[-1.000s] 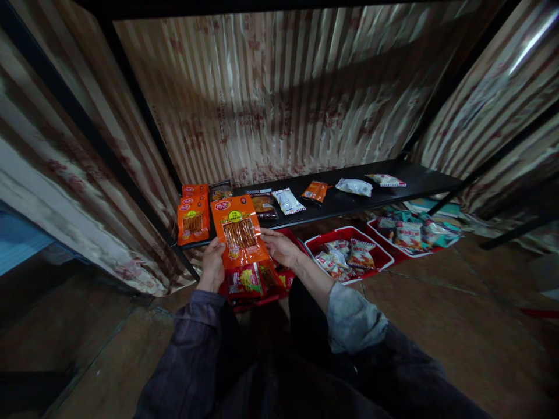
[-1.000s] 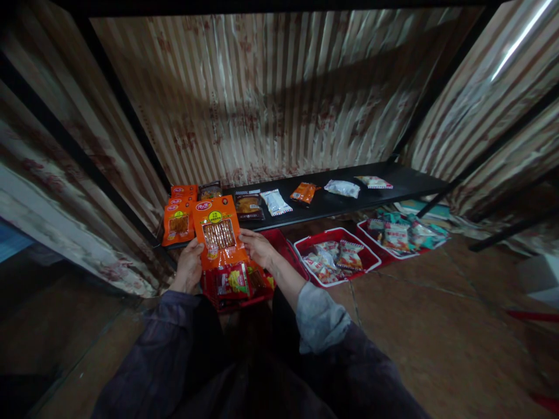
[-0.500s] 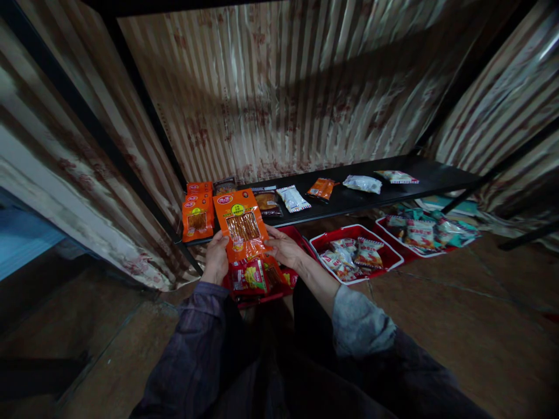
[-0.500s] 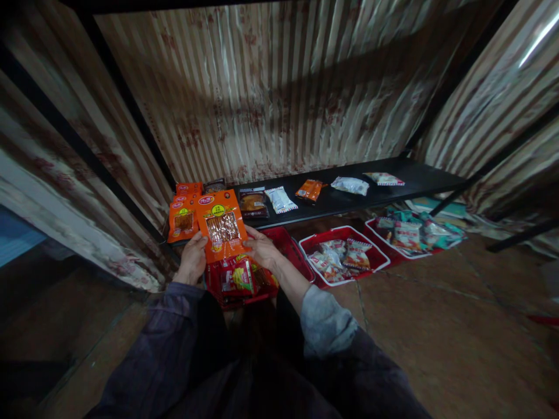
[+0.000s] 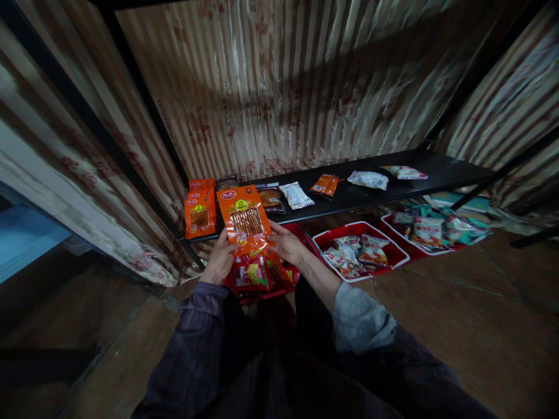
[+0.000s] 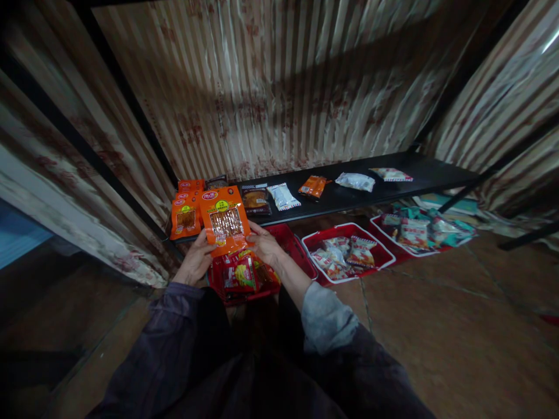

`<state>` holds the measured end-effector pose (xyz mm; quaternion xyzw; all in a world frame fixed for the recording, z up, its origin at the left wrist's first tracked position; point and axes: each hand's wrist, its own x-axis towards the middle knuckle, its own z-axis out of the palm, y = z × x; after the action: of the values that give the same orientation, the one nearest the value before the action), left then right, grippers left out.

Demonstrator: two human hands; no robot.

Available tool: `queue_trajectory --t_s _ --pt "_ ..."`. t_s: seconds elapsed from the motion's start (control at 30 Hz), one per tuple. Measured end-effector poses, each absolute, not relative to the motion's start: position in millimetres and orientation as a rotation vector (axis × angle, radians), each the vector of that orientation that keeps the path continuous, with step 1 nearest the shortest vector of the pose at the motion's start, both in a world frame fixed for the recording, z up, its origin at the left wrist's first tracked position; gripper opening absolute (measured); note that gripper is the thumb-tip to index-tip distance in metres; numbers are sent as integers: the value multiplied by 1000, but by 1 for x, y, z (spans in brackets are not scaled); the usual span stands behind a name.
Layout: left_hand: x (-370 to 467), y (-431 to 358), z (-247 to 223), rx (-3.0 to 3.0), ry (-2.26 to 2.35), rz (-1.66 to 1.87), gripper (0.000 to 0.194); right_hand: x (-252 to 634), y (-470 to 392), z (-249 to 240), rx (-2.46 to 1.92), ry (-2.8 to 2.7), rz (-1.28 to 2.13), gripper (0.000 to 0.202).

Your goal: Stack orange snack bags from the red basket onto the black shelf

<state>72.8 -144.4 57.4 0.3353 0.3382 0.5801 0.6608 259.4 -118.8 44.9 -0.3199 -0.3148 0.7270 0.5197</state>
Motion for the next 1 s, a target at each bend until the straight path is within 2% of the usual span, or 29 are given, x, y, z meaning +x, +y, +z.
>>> queue_trajectory --t_s 0.13,0.33,0.7,0.9,1.0 --pt "75 -145 53 783 757 1301 68 260 -119 42 -749 -750 1747 56" --pt "75 -141 49 792 766 1293 79 260 -119 40 -718 -743 1757 57" --pt "75 -144 46 773 797 1305 73 257 -122 44 -736 -727 1769 45" --pt "79 -143 43 703 876 1363 59 251 -127 45 -794 -721 1740 41" --pt "82 -139 42 697 932 1435 64 248 -128 48 -830 -741 1713 38"
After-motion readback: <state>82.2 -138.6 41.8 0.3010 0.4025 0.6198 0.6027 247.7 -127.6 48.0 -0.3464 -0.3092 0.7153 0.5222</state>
